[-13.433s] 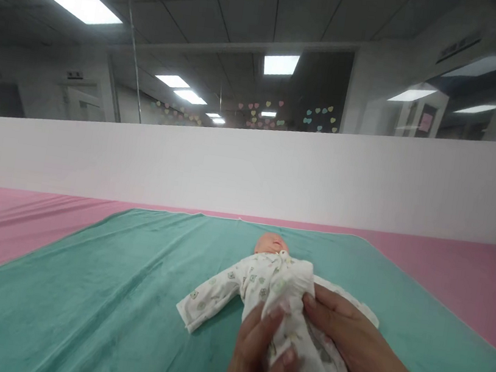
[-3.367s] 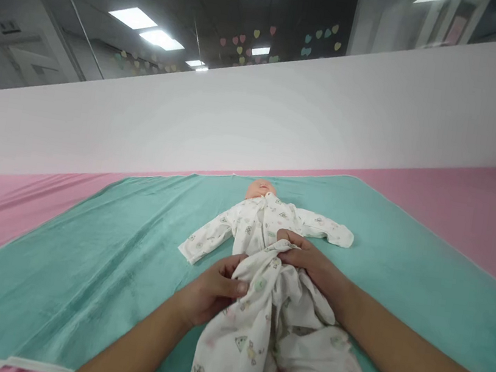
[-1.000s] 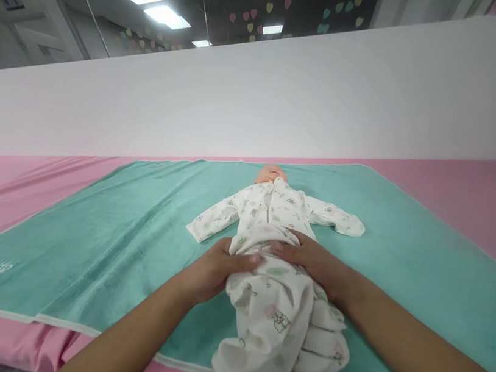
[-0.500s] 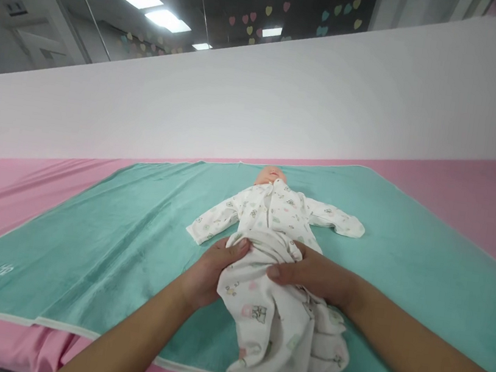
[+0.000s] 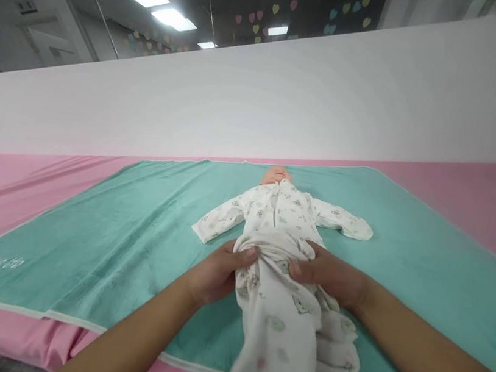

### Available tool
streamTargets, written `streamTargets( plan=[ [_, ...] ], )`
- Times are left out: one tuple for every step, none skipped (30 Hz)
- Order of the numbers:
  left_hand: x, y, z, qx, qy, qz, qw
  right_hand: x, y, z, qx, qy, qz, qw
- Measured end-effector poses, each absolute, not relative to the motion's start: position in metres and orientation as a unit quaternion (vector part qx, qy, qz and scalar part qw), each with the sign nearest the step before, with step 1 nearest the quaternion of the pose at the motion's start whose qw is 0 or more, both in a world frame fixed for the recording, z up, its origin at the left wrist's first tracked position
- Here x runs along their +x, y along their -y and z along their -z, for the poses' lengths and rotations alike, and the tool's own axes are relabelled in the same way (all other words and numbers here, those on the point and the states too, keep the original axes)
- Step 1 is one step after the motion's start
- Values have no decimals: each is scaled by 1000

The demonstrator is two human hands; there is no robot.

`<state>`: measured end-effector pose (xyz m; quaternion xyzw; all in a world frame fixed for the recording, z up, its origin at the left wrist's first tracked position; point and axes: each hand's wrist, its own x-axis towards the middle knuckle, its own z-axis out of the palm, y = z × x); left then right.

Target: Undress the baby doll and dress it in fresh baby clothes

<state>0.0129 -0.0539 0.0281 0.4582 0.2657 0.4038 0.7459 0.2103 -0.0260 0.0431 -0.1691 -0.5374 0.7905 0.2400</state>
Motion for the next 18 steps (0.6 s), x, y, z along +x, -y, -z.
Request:
streamTargets(
  plan=[
    [12,54,-28,444,-257,-412,753,211,25,-44,-169,557,-783,220],
    [12,54,-28,434,-251,-417,758,212,25,-45,-169,574,-777,195],
    [12,54,-28,428,-248,-420,761,212,24,-46,-165,588,-773,171],
    [12,55,-29,424,-248,-421,762,213,25,-49,-158,599,-770,151],
    [13,56,-31,422,-248,-422,763,213,25,-51,-152,609,-767,133],
    [14,56,-32,421,-248,-422,764,213,25,-54,-150,618,-762,120],
    [15,57,-34,421,-246,-421,765,213,25,-57,-154,626,-757,108],
    [16,58,-35,422,-243,-420,766,213,25,-59,-161,635,-750,97],
    [17,59,-37,424,-241,-420,765,214,25,-61,-170,642,-742,87],
    [18,59,-37,427,-240,-422,763,214,25,-61,-180,647,-737,79],
    [19,60,-38,431,-241,-425,759,215,25,-61,-188,649,-734,71],
    [19,60,-37,437,-244,-426,754,216,25,-61,-196,648,-733,64],
    [19,60,-37,444,-248,-425,749,217,24,-59,-203,645,-735,60],
    [19,60,-36,453,-255,-422,743,218,24,-57,-206,638,-740,62],
    [18,60,-35,465,-265,-416,735,218,24,-54,-206,627,-748,71],
    [16,59,-34,481,-279,-407,725,219,23,-51,-202,612,-759,90],
    [15,59,-34,500,-297,-396,710,218,23,-47,-195,595,-771,117],
    [13,58,-34,522,-316,-383,694,218,22,-43,-189,576,-781,149]
  ],
)
